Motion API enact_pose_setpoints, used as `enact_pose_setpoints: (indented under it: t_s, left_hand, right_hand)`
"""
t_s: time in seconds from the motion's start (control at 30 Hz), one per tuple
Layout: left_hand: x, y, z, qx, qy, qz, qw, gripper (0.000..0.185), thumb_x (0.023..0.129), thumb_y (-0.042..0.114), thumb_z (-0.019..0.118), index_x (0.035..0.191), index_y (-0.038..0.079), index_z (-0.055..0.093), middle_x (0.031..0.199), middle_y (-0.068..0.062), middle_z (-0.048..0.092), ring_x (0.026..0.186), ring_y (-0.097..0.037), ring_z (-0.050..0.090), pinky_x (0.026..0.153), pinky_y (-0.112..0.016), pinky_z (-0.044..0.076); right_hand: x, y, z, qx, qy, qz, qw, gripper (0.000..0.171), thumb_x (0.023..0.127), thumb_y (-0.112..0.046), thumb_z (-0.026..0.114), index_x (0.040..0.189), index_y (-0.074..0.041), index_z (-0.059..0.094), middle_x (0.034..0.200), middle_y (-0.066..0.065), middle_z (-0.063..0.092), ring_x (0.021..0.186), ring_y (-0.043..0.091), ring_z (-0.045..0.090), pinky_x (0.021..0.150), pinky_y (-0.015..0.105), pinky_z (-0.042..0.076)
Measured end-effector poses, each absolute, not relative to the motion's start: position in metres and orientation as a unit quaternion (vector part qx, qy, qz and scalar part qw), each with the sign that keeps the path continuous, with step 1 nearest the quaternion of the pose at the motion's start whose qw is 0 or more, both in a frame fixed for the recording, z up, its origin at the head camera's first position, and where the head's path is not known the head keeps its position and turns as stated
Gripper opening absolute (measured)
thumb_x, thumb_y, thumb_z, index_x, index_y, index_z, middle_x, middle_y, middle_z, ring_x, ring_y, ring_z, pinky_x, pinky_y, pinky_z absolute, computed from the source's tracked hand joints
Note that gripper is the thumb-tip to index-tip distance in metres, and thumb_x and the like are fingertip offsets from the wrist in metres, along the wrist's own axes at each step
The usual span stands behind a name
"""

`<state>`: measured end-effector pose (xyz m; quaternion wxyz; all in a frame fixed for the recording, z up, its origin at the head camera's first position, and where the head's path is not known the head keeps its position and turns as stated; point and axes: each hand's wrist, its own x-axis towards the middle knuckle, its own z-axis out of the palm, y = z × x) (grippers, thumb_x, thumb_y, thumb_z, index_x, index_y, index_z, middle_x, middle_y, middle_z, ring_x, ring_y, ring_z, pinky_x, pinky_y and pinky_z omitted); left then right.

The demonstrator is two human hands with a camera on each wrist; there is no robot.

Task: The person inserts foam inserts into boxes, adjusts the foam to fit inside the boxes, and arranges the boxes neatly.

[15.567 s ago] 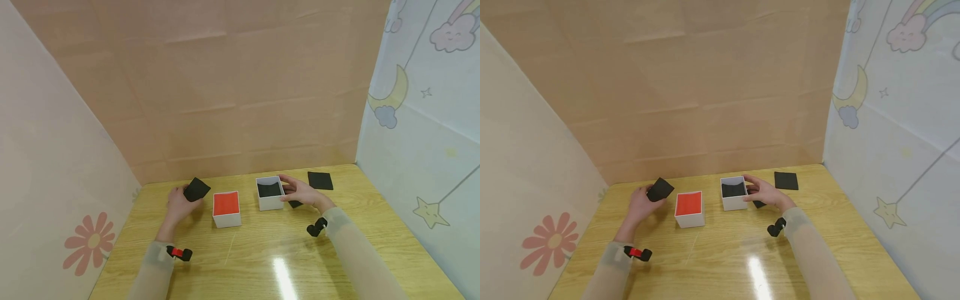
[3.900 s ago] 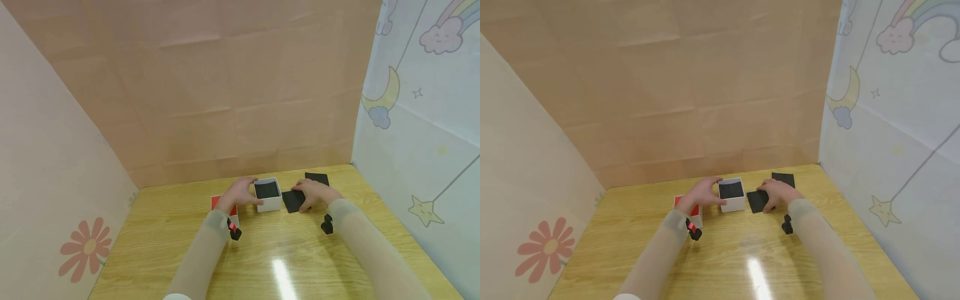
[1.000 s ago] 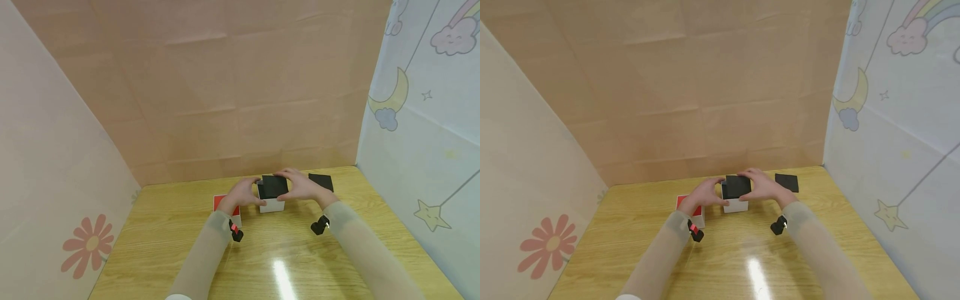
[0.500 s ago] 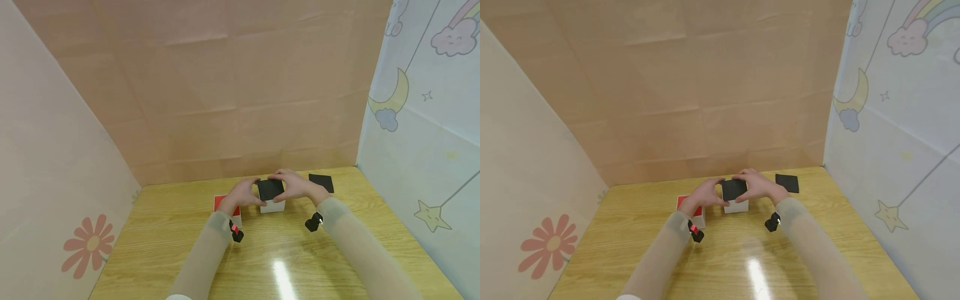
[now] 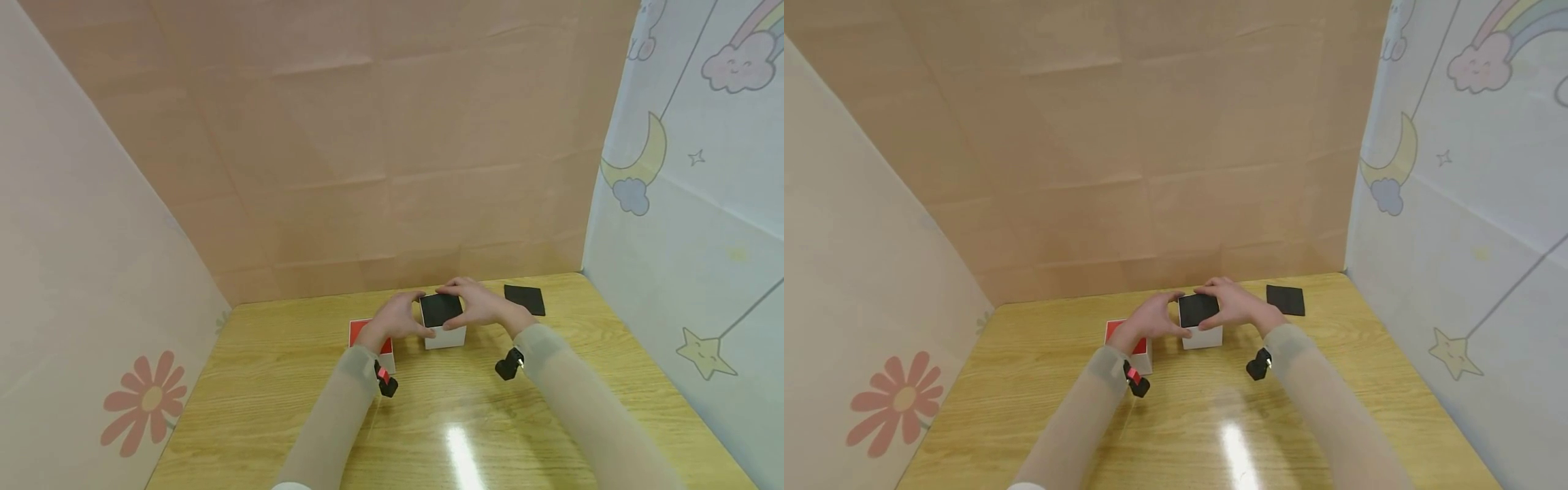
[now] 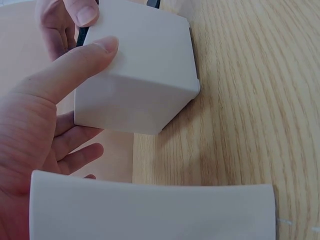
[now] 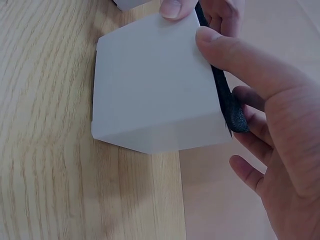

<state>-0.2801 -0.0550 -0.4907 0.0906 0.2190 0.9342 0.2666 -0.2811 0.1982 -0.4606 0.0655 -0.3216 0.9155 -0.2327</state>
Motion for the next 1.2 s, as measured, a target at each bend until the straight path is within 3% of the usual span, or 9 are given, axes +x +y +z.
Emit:
enact_pose_setpoints:
  t_s: [0.57,1.2]
  left_hand:
    - [-0.277,-0.055,-0.487,0.217,0.933,0.271,0.094,0.102,0.079,0.053,0.094,0.162,0.018,0.047,0.152,-0.005,0.06,0.132,-0.026,0.06,0.11,-0.046,0.051]
    - [-0.278,-0.056,-0.49,0.21,0.932,0.277,0.101,0.104,0.078,0.055,0.094,0.163,0.019,0.046,0.155,-0.004,0.058,0.137,-0.026,0.058,0.111,-0.047,0.05]
  right_hand:
    - [-0.276,0.213,-0.475,-0.271,0.91,-0.301,0.087,0.1,0.088,-0.055,0.086,0.167,-0.015,0.04,0.171,0.021,0.031,0.155,0.05,0.026,0.115,0.077,0.032]
    - [-0.269,0.229,-0.478,-0.255,0.915,-0.304,0.07,0.091,0.092,-0.05,0.084,0.163,-0.008,0.046,0.167,0.018,0.039,0.154,0.048,0.03,0.116,0.073,0.034]
